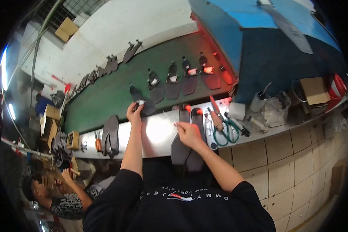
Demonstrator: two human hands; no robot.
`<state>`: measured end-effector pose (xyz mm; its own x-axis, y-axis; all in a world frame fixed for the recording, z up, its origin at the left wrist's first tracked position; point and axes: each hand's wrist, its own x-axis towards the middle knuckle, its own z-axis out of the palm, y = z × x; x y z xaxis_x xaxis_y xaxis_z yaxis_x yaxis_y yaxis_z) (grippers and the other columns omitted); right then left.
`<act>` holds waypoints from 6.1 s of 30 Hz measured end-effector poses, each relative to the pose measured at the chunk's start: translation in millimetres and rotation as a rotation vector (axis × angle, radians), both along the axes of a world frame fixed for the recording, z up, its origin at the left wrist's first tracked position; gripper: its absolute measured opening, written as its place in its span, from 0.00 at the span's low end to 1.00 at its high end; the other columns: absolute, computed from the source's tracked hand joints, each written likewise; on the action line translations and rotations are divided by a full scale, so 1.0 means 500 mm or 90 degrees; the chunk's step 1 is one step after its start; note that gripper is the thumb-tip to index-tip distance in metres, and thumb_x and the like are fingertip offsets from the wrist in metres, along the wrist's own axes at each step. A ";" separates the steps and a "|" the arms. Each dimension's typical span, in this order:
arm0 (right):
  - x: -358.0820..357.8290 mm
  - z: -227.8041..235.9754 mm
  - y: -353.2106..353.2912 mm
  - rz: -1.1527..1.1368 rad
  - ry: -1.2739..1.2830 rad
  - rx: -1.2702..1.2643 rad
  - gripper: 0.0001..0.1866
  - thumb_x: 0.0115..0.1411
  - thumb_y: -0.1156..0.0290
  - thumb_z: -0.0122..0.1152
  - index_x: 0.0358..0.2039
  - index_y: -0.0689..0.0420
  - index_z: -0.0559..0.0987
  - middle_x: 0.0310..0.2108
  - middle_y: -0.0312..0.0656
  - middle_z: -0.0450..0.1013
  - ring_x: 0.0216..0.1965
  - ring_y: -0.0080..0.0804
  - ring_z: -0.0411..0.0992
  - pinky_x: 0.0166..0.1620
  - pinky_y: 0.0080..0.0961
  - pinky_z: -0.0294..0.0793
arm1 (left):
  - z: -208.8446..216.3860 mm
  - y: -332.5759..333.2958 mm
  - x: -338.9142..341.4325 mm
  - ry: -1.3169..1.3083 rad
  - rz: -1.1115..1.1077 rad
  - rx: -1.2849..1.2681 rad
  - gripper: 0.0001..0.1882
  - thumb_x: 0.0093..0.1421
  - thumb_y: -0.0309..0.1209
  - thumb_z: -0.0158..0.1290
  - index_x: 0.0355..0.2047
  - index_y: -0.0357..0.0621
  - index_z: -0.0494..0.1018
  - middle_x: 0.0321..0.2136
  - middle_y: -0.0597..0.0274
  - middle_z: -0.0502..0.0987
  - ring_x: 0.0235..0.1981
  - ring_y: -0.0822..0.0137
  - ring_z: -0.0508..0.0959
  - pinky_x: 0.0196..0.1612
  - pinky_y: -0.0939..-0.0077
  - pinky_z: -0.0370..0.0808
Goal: Manually assemble or finish footwear components by applying adhesives, trimming edges, and attaching small parts at a manufacturing station.
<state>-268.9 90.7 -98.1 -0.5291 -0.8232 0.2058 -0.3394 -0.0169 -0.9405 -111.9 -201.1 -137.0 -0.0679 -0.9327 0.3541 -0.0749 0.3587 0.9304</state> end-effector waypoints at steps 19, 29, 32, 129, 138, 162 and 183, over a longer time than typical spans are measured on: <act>0.027 0.041 -0.025 -0.195 0.515 0.144 0.16 0.52 0.73 0.60 0.43 0.51 0.77 0.33 0.40 0.71 0.37 0.43 0.69 0.40 0.39 0.70 | 0.104 0.144 0.123 0.480 -0.253 0.412 0.16 0.54 0.14 0.54 0.44 0.38 0.72 0.37 0.58 0.77 0.36 0.63 0.80 0.36 0.70 0.80; 0.059 0.057 -0.048 -0.203 0.611 0.235 0.18 0.54 0.65 0.63 0.46 0.49 0.77 0.39 0.41 0.71 0.43 0.42 0.68 0.50 0.39 0.62 | 0.162 0.271 0.279 0.503 -0.388 0.609 0.16 0.52 0.14 0.57 0.40 0.43 0.75 0.33 0.67 0.77 0.33 0.75 0.78 0.32 0.83 0.73; 0.054 0.055 -0.050 -0.206 0.605 0.269 0.18 0.56 0.63 0.61 0.48 0.47 0.77 0.39 0.42 0.72 0.45 0.41 0.69 0.56 0.43 0.58 | 0.161 0.277 0.302 0.508 -0.409 0.644 0.17 0.52 0.14 0.57 0.41 0.43 0.75 0.33 0.66 0.77 0.33 0.74 0.78 0.34 0.83 0.74; 0.293 0.253 -0.042 0.289 0.026 -0.019 0.26 0.43 0.82 0.67 0.47 0.64 0.77 0.35 0.46 0.75 0.34 0.32 0.74 0.38 0.21 0.71 | 0.230 0.333 0.358 0.400 -0.481 0.385 0.19 0.50 0.14 0.57 0.45 0.35 0.76 0.53 0.43 0.71 0.50 0.64 0.75 0.46 0.79 0.75; 0.291 0.271 -0.045 0.293 0.094 -0.002 0.25 0.44 0.81 0.66 0.47 0.61 0.78 0.31 0.45 0.74 0.30 0.32 0.74 0.33 0.22 0.71 | 0.239 0.341 0.360 0.305 -0.471 0.283 0.20 0.50 0.14 0.55 0.46 0.34 0.76 0.53 0.42 0.71 0.51 0.61 0.75 0.50 0.74 0.74; 0.250 0.284 -0.011 0.322 0.263 0.013 0.22 0.46 0.76 0.66 0.45 0.60 0.77 0.29 0.45 0.73 0.29 0.41 0.73 0.32 0.31 0.72 | 0.263 0.387 0.327 0.088 -0.545 0.150 0.24 0.51 0.12 0.47 0.50 0.35 0.73 0.56 0.46 0.69 0.47 0.68 0.77 0.41 0.82 0.76; 0.226 0.246 -0.007 0.353 0.370 -0.015 0.13 0.42 0.78 0.67 0.32 0.54 0.82 0.30 0.43 0.72 0.29 0.38 0.73 0.30 0.29 0.72 | 0.271 0.428 0.292 0.116 -0.448 0.456 0.24 0.55 0.15 0.45 0.54 0.36 0.70 0.54 0.49 0.71 0.46 0.68 0.77 0.36 0.83 0.80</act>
<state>-155.7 87.2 24.9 0.1522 -0.9266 0.3438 -0.7111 -0.3443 -0.6130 33.9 13.1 -1.4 -0.6834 -0.6988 -0.2115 0.1019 -0.3781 0.9201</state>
